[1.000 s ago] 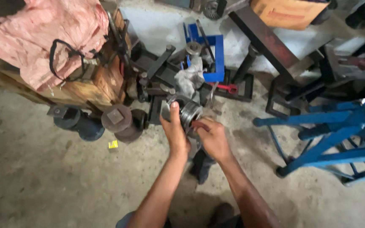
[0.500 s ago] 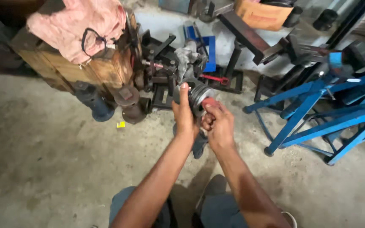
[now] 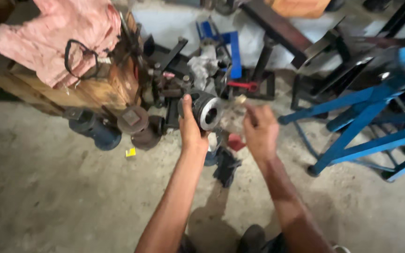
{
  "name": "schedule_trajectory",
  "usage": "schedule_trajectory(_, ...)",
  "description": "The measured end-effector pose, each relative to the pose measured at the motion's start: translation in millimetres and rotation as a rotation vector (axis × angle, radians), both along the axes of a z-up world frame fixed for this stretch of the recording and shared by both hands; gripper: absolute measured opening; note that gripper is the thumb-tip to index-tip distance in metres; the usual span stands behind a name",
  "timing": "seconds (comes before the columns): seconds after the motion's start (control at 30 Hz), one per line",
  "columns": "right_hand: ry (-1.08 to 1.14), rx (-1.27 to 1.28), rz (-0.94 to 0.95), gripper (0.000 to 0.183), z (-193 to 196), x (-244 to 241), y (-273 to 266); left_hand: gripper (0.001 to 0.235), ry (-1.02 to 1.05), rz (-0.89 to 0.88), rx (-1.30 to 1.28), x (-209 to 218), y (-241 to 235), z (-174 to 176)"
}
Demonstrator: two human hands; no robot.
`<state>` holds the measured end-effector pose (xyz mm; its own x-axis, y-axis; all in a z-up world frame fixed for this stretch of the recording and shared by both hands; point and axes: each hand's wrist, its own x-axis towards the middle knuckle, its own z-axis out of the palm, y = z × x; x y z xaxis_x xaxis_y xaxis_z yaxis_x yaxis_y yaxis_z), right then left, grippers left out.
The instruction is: The person cleans a metal piston by wiping it with a cloth, scraping residue from the rings with a metal scraper, and scrubbing the internal surfaces with a small brush.
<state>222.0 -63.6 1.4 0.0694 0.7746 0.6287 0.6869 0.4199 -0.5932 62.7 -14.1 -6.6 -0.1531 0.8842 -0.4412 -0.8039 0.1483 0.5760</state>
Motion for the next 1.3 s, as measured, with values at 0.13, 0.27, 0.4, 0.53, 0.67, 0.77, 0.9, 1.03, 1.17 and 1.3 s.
schedule_trajectory(0.13,0.079,-0.036,-0.031,0.034,-8.0,-13.7,-10.6,0.062,-0.056,-0.037,-0.055,1.9,11.5,-12.5)
schedule_trajectory(0.27,-0.087,0.013,0.002,0.043,-16.4,-37.4,-15.6,0.07,-0.04,-0.02,0.094,25.6,11.9,-24.9)
schedule_trajectory(0.4,-0.108,-0.01,-0.087,0.042,-19.5,-43.0,-20.9,0.074,0.13,0.085,0.063,30.5,10.8,-25.9)
schedule_trajectory(0.53,0.023,-0.071,-0.062,0.033,-26.7,-48.2,-22.2,0.077,0.082,0.154,0.111,28.5,5.2,-25.6)
schedule_trajectory(0.67,0.895,-0.798,0.223,0.02,-35.2,-34.3,-3.9,0.072,0.356,0.171,0.108,16.0,-4.2,-22.2)
schedule_trajectory(0.77,1.105,-0.639,0.17,0.023,-33.6,-4.2,10.6,0.064,0.198,0.107,0.189,0.3,-5.2,-11.4)
schedule_trajectory(0.9,1.38,-0.414,0.082,0.029,-19.8,11.4,9.9,0.052,-0.042,0.002,0.105,-13.7,-5.9,-1.8)
schedule_trajectory(1.03,0.324,-0.137,0.025,0.031,-6.2,-11.6,-18.8,0.053,-0.015,-0.002,0.141,-14.3,-1.4,-3.0)
schedule_trajectory(1.17,-0.095,-0.063,0.044,0.029,-8.8,-49.3,-27.0,0.061,0.174,0.053,0.183,-7.9,-0.5,-5.6)
schedule_trajectory(1.3,-0.068,-0.176,0.034,0.039,-23.6,-54.9,-25.6,0.068,0.284,0.064,0.137,-6.0,-1.1,-10.4)
